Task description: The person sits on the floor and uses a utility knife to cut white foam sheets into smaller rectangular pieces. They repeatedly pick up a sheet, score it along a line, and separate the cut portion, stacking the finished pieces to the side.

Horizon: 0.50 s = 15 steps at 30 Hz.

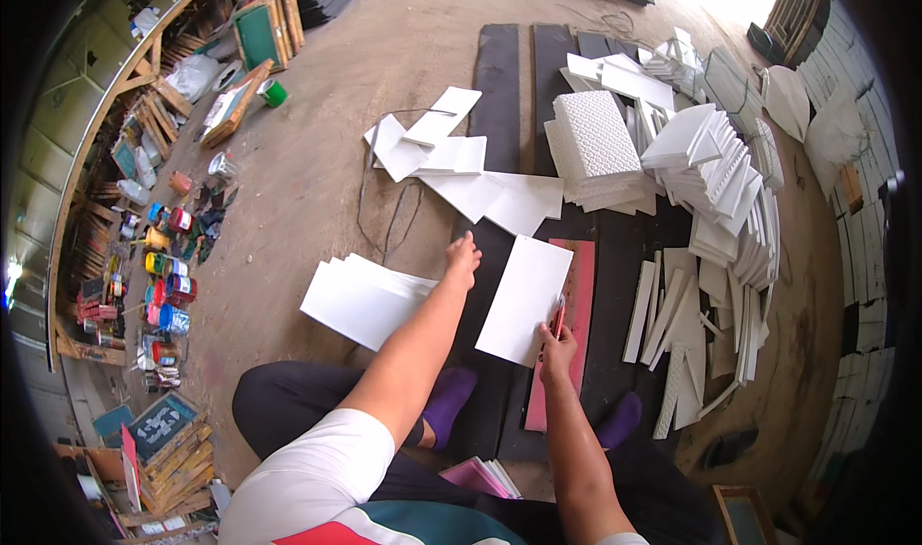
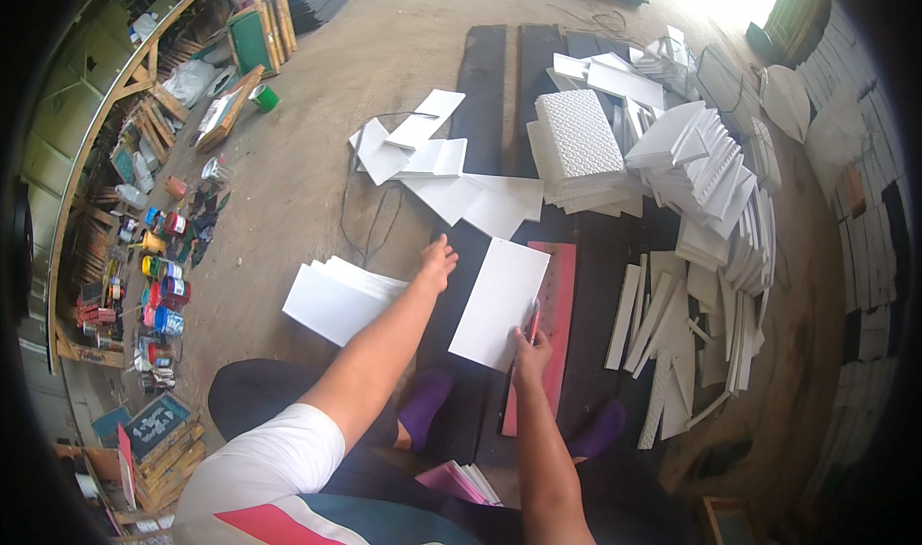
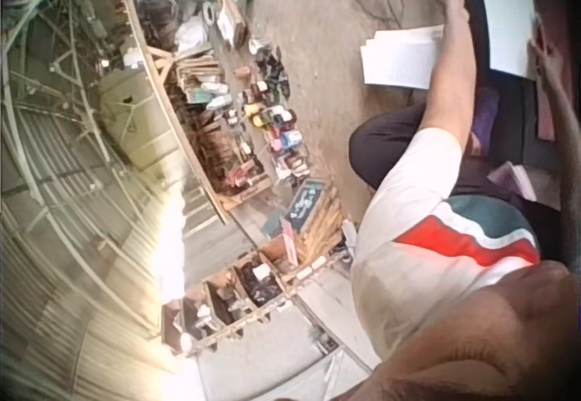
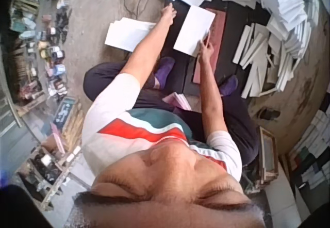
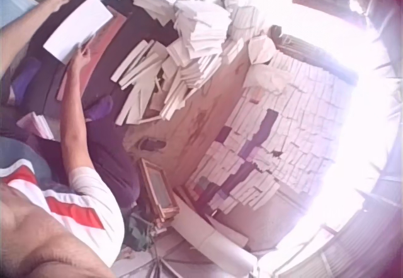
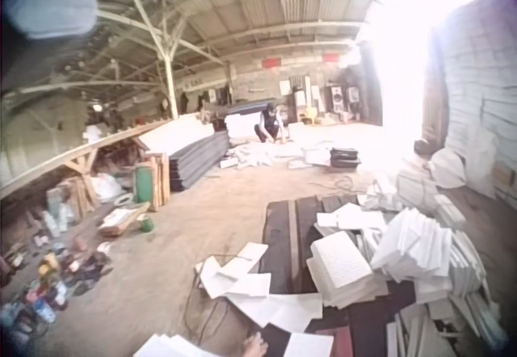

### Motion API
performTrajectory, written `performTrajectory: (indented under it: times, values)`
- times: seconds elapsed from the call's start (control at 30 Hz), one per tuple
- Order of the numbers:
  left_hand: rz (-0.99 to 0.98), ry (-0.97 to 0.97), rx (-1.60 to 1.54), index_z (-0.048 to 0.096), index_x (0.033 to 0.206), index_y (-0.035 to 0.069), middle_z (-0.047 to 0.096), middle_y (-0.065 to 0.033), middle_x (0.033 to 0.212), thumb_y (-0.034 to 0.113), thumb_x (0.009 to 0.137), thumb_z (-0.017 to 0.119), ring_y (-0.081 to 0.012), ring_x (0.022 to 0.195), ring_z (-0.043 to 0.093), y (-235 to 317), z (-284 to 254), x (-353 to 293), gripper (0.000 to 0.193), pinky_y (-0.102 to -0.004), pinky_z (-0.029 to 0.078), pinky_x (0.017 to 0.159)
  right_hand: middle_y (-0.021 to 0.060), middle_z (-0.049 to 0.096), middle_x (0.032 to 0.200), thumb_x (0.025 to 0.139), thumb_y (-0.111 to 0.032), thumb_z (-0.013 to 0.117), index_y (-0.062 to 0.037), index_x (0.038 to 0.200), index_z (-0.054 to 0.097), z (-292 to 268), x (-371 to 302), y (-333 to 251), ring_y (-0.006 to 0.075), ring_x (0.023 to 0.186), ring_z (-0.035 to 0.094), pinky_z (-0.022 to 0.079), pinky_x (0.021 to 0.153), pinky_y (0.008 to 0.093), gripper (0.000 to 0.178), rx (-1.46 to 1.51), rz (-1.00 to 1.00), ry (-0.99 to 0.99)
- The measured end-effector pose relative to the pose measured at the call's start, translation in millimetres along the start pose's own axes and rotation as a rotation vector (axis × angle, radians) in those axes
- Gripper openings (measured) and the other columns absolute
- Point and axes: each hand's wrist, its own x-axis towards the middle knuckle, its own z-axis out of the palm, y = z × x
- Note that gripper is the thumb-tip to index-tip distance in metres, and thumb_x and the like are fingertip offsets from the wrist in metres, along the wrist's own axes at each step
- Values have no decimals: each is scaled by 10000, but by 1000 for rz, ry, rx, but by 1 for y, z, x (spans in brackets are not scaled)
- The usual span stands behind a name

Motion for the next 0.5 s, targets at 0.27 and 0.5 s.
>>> performTrajectory:
  times: [0.27, 0.5]
  values:
    - [-87, 135, -118, 653, 1157, 33, 669, -97, 968, 221, 994, 729, -235, 788, 691, 51, 26, 86, 260, -434, 603, 794, -21, 573, 709, 903, -175, 802, -59, 973, 682, -22, 10, 0, 90, 537, 500, 378, 446, 282, 181, -4, 16, 17]
    - [39, -163, -138, 614, 1235, 82, 664, -70, 1110, 92, 1008, 660, -211, 948, 670, -28, 5, -4, 231, -368, 622, 740, -33, 578, 699, 907, -173, 802, -67, 1009, 701, -60, 12, -9, 74, 502, 485, 373, 428, 262, 178, 55, 28, 109]
